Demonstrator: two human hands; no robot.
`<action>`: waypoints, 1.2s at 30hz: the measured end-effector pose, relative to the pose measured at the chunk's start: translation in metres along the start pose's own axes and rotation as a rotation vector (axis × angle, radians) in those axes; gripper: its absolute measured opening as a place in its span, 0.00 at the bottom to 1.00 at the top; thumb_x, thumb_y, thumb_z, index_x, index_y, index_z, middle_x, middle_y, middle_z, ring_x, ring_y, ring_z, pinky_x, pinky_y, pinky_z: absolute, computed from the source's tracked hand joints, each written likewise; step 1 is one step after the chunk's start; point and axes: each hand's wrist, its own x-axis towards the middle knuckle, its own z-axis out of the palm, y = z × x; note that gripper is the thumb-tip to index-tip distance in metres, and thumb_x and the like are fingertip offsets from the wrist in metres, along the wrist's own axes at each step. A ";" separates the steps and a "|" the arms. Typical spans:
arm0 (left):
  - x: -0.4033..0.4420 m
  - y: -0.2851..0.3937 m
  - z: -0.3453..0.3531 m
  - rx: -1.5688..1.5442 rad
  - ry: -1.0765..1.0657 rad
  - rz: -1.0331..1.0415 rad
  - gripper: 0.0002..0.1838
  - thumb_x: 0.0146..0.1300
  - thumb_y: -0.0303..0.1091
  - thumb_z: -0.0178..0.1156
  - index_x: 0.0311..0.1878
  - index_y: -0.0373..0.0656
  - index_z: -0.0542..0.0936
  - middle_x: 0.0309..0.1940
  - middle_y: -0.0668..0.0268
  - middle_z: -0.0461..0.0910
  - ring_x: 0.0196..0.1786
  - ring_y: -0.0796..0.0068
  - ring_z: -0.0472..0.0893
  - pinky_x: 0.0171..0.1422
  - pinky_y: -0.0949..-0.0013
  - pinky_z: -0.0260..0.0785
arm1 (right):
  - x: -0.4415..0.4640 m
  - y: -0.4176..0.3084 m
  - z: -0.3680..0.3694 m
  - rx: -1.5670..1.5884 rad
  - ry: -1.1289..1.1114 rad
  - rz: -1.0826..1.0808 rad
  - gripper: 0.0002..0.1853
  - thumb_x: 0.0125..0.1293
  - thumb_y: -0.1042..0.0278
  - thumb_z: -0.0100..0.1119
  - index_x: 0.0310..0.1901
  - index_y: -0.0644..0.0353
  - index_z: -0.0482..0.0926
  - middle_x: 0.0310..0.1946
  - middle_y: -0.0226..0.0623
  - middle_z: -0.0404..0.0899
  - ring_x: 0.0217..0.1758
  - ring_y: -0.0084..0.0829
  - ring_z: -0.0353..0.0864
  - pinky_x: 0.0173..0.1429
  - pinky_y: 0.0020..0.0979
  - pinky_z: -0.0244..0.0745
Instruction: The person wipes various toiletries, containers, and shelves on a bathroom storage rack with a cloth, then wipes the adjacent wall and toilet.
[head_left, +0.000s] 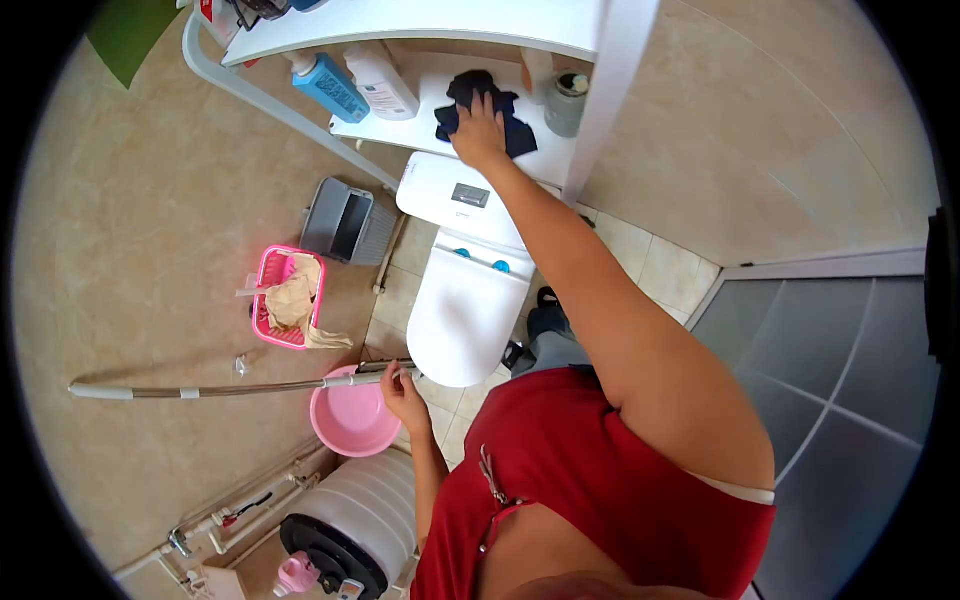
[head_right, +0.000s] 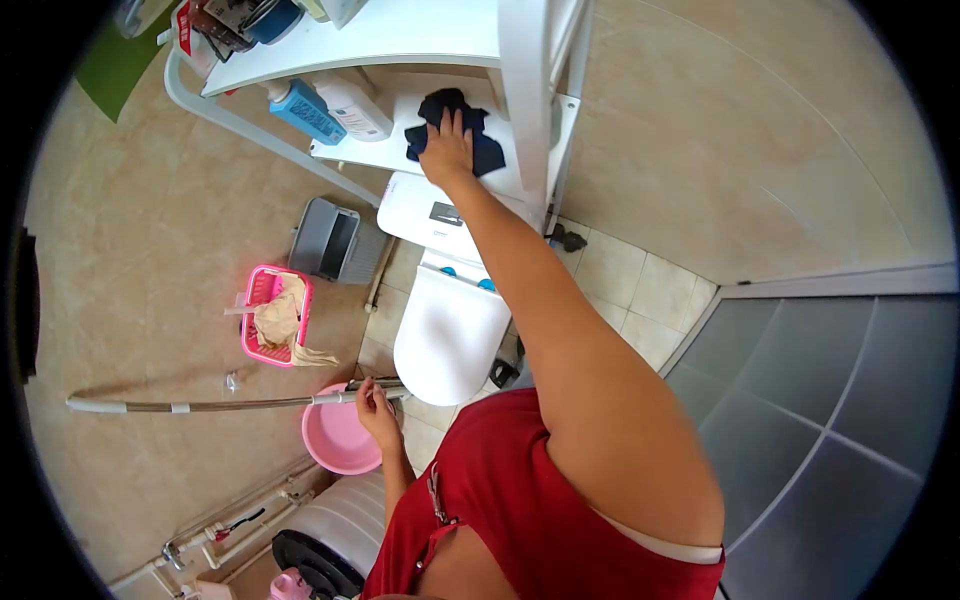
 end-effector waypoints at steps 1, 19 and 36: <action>0.005 0.004 0.006 -0.034 -0.014 0.023 0.13 0.69 0.28 0.57 0.54 0.34 0.76 0.44 0.62 0.79 0.45 0.74 0.77 0.52 0.71 0.71 | -0.022 0.001 -0.008 0.003 -0.026 0.002 0.32 0.62 0.55 0.61 0.67 0.57 0.69 0.76 0.47 0.49 0.80 0.48 0.42 0.76 0.51 0.49; 0.102 0.142 0.135 0.031 -0.501 0.436 0.15 0.66 0.30 0.61 0.54 0.38 0.79 0.43 0.65 0.78 0.45 0.77 0.77 0.49 0.74 0.69 | -0.245 0.101 -0.143 1.545 0.170 0.792 0.20 0.70 0.56 0.54 0.51 0.65 0.79 0.43 0.37 0.83 0.44 0.28 0.81 0.49 0.31 0.76; 0.216 0.270 0.442 -0.053 -0.859 0.620 0.36 0.61 0.46 0.65 0.68 0.38 0.67 0.65 0.52 0.70 0.68 0.59 0.69 0.69 0.60 0.62 | -0.042 0.205 -0.072 1.061 0.070 0.313 0.29 0.70 0.62 0.49 0.69 0.68 0.61 0.68 0.53 0.65 0.67 0.41 0.68 0.71 0.35 0.59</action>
